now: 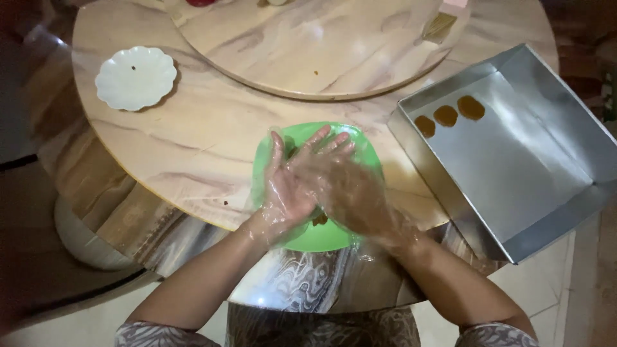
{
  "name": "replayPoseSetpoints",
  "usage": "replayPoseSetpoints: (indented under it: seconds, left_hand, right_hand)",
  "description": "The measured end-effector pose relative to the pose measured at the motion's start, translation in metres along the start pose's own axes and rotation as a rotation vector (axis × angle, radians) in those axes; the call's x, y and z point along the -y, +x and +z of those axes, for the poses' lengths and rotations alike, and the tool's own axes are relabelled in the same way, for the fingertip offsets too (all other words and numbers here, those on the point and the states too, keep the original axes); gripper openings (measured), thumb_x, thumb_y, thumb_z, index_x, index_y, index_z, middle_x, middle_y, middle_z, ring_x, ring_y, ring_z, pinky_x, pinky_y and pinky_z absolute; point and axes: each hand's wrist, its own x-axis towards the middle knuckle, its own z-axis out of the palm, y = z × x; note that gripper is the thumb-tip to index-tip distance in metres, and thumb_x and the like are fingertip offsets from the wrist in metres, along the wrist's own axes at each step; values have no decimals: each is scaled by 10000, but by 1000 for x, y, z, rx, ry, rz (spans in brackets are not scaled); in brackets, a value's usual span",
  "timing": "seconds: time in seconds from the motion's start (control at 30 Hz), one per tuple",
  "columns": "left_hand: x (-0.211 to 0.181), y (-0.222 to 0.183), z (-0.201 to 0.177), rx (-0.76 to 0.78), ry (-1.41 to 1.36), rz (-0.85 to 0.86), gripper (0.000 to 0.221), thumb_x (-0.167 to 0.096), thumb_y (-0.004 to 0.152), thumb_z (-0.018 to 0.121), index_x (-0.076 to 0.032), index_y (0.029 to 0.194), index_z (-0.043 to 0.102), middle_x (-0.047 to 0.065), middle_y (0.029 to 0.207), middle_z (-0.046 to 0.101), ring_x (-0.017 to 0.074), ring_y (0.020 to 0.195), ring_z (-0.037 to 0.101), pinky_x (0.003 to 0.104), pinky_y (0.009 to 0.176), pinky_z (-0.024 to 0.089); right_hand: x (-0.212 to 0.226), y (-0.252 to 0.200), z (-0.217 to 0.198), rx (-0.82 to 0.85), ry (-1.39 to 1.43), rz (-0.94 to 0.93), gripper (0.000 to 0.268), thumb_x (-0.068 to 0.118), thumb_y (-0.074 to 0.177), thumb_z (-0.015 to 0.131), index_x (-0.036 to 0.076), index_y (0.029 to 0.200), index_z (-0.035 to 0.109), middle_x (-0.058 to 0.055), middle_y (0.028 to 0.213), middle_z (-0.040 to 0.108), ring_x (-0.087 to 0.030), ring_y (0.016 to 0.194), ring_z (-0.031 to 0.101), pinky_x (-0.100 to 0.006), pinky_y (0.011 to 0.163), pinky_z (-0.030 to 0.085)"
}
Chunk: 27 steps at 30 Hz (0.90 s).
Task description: Rolling small pieces of dough into balls and placing them on a plate and in a baking tray.
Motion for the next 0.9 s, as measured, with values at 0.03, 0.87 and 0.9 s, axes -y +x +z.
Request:
replayPoseSetpoints:
  seconds: [0.03,0.87,0.9]
  left_hand:
    - [-1,2,-2,-24,-36,-7,978,-838,915,269,-106,1560,331,233,1586,368,370,1343,504,481,1025,544]
    - [4,-6,10,-129,11,67,1022,-806,917,350,-96,1626,156,240,1457,505,246,1141,658,315,725,654]
    - [6,-6,10,-124,13,66,1022,-806,917,350,-96,1626,156,240,1457,505,246,1141,658,315,725,654]
  right_hand:
    - [-11,-1,5,-2,-239,-278,263,261,994,551,137,1103,755,-121,934,758,-267,797,740,-379,645,624]
    - [-8,8,-5,-67,2,-303,194,270,813,838,172,975,792,3,795,718,-154,750,706,-292,731,595]
    - [-6,6,-4,-69,0,-306,194,270,813,838,172,975,792,3,795,718,-154,750,706,-292,731,595]
